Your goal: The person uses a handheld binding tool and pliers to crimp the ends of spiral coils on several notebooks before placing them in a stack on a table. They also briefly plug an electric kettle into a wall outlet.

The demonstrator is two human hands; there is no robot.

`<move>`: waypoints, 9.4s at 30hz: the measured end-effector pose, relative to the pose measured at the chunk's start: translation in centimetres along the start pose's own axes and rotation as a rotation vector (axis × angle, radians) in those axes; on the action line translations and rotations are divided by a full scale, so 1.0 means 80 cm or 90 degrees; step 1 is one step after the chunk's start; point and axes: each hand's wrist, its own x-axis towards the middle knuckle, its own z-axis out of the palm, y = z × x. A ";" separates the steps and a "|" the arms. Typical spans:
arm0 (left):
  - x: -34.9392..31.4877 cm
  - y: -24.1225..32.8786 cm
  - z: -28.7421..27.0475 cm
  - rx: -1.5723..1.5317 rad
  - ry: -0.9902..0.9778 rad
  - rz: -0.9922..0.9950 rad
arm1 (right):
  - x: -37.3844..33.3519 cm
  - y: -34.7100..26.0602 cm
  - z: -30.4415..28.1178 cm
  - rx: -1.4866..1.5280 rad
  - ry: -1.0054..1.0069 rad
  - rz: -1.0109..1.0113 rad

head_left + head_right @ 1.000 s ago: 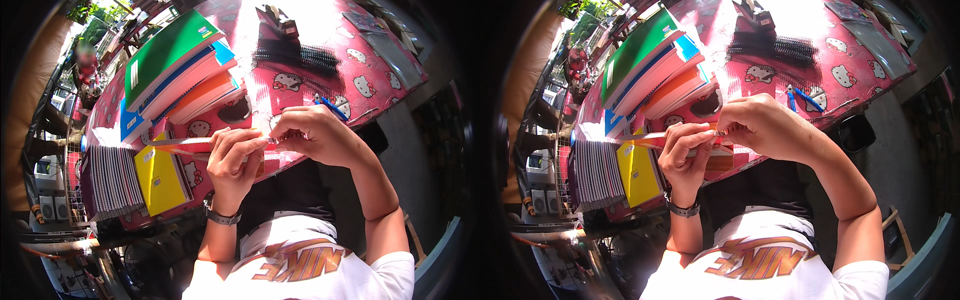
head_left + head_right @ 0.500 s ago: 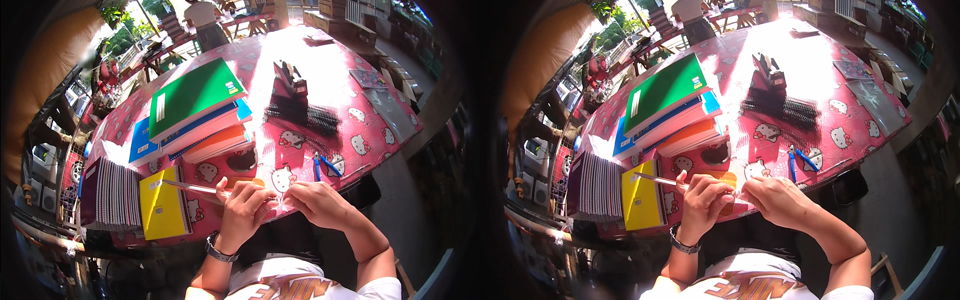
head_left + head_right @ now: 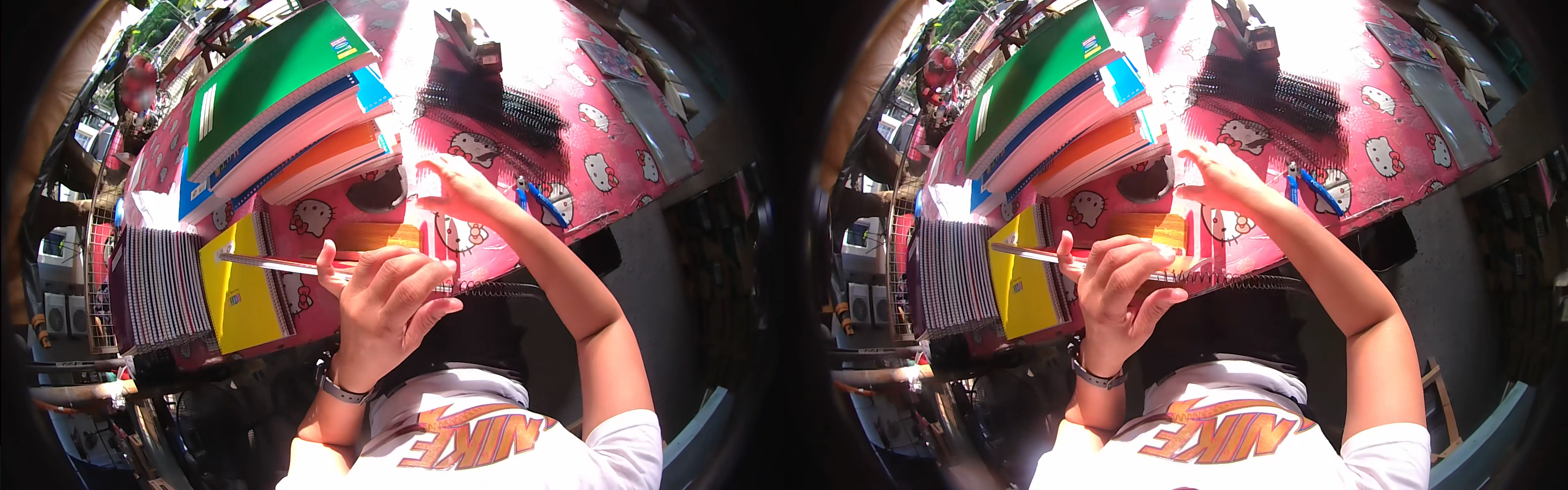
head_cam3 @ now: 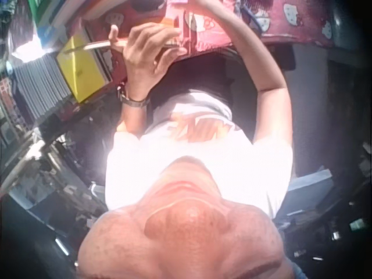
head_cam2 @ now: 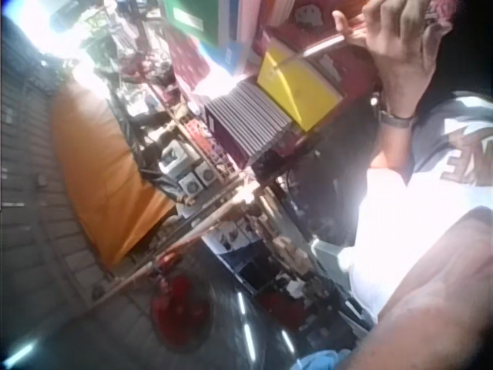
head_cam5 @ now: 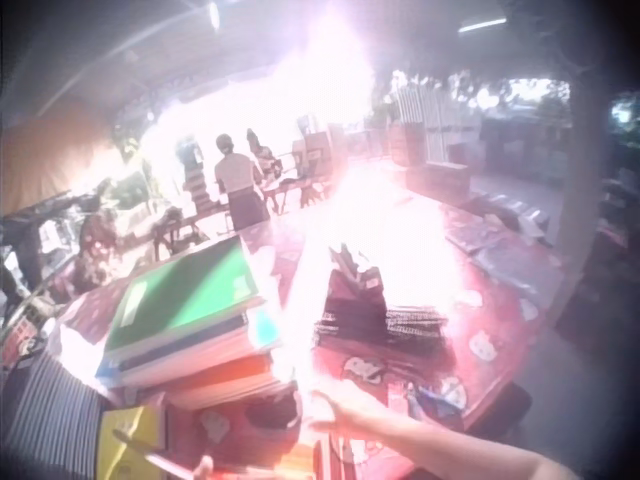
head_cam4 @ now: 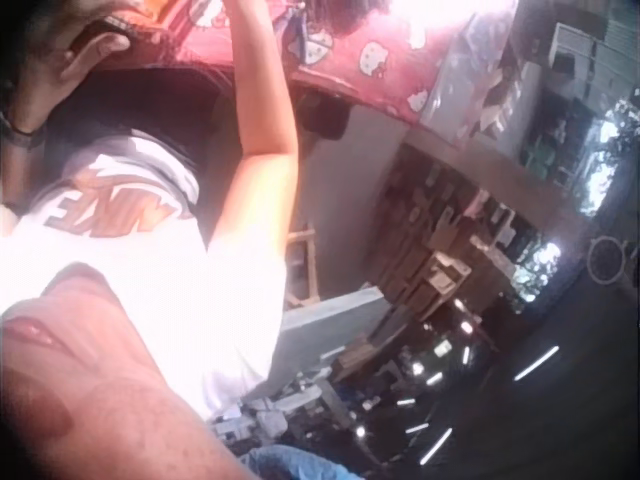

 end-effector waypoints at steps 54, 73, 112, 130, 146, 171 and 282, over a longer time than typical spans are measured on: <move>-0.004 -0.040 -0.020 0.057 0.090 -0.051 | -0.082 -0.067 -0.078 0.913 -0.131 -0.024; -0.015 -0.056 -0.038 0.074 0.120 -0.114 | -0.026 -0.113 -0.117 0.214 -0.160 0.006; -0.034 -0.098 -0.067 0.120 0.175 -0.157 | 0.023 -0.165 -0.057 0.701 -0.387 -0.150; -0.064 -0.162 -0.052 -0.607 0.463 -0.341 | 0.063 -0.164 -0.040 0.179 -0.247 -0.114; -0.064 -0.156 -0.047 -0.705 0.527 -0.275 | 0.081 -0.186 -0.033 0.562 -0.405 -0.081; -0.112 -0.176 -0.037 -0.770 0.289 -0.345 | 0.052 -0.115 -0.008 0.353 -0.171 -0.041; 0.019 -0.164 -0.114 0.255 0.257 -0.067 | -0.071 -0.122 -0.011 0.094 0.211 -0.191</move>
